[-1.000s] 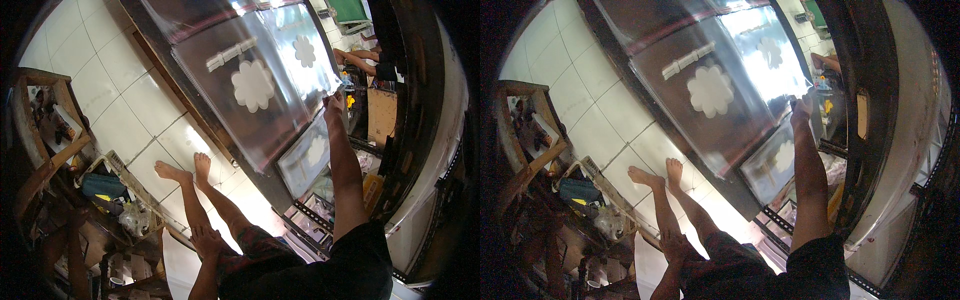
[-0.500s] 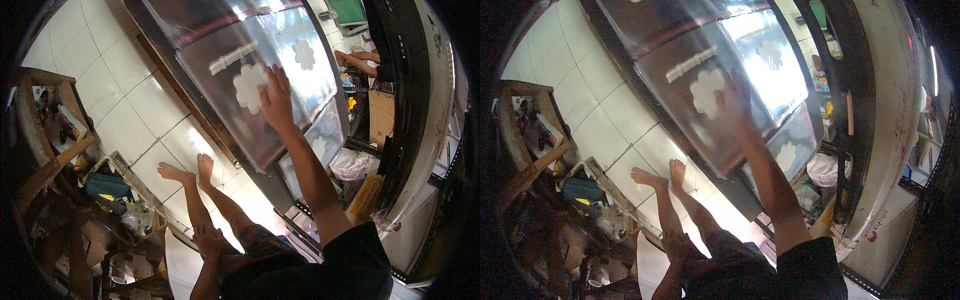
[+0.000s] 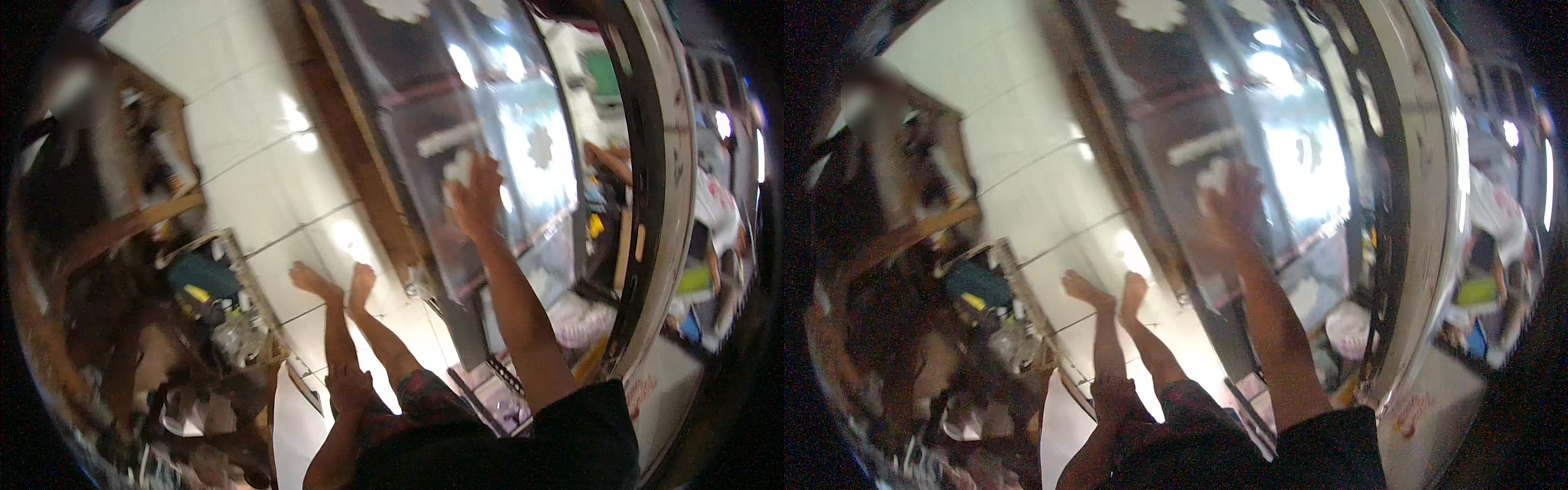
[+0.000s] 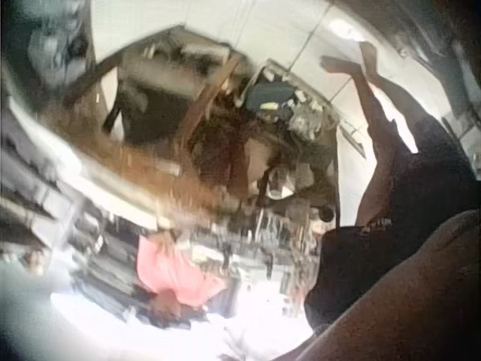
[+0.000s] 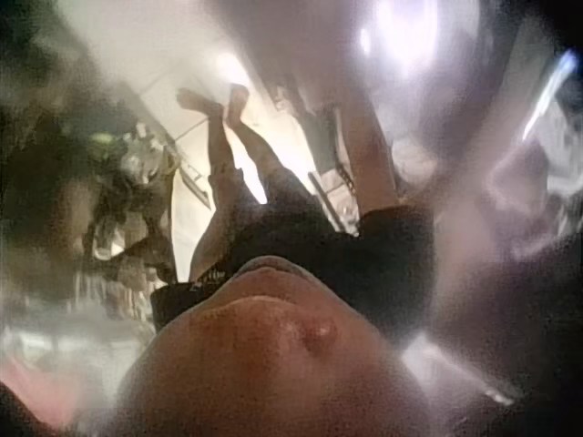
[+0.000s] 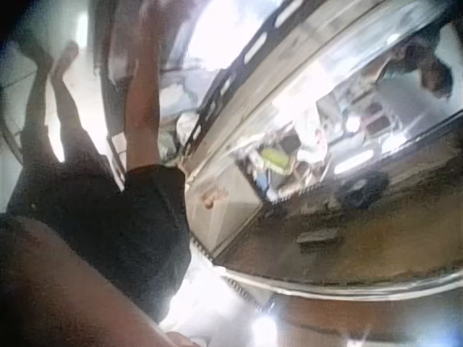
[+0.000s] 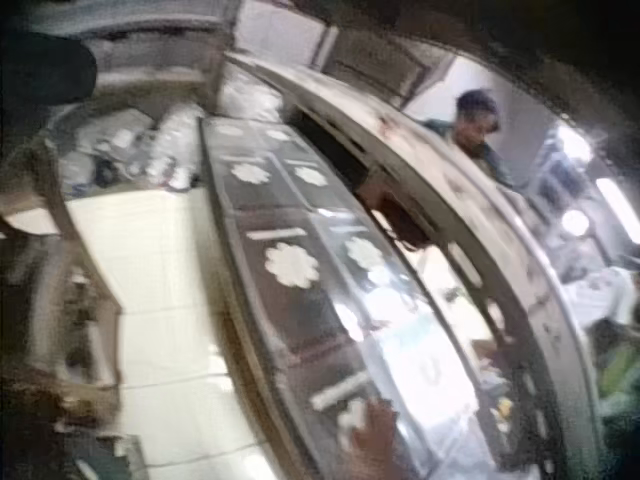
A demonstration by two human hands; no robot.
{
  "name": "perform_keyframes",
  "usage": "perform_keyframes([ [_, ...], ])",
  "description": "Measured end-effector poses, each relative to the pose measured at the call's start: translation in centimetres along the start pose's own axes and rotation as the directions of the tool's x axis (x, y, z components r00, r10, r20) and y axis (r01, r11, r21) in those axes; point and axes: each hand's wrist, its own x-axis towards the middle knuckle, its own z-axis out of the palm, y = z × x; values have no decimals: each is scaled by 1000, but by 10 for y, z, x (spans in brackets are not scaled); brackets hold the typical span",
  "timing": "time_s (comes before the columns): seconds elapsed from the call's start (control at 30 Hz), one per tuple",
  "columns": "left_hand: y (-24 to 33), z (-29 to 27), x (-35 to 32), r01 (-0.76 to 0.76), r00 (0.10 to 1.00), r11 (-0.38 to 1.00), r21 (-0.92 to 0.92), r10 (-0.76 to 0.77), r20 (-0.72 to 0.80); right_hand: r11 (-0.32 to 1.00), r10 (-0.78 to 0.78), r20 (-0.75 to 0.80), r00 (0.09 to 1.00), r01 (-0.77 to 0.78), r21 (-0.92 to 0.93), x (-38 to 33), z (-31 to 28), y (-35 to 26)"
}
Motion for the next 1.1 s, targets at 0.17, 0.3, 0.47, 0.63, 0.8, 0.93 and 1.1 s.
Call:
perform_keyframes([
  [0.17, 7, -66, -16, -90, 960, 981, -170, 39, -278, 987, -32, 29, 999, 27, 156, -1, -9, -2],
  [0.3, 8, -109, -29, -119, 916, 958, -263, 4, -402, 922, -68, -3, 998, 64, 383, -27, -51, -84],
  [0.47, 31, -253, -41, -203, 917, 658, -725, -133, -377, 747, -276, 144, 950, 117, 655, -60, -121, -239],
  [0.63, 39, -385, -44, -399, 676, 735, -548, -167, -717, 562, -591, 222, 776, 198, 803, -81, -117, -305],
  [0.8, 23, -499, -55, -517, 509, 675, -526, -252, -823, 672, -645, 509, 570, 105, 733, -51, -104, -299],
  [0.93, 4, -570, -51, -490, 369, 755, -436, -273, -888, 771, -534, 573, 622, 78, 632, 12, -43, -256],
  [1.1, -12, -636, -67, -443, 161, 779, -443, -417, -894, 825, -496, 576, 650, 146, 546, 144, -24, -213],
])
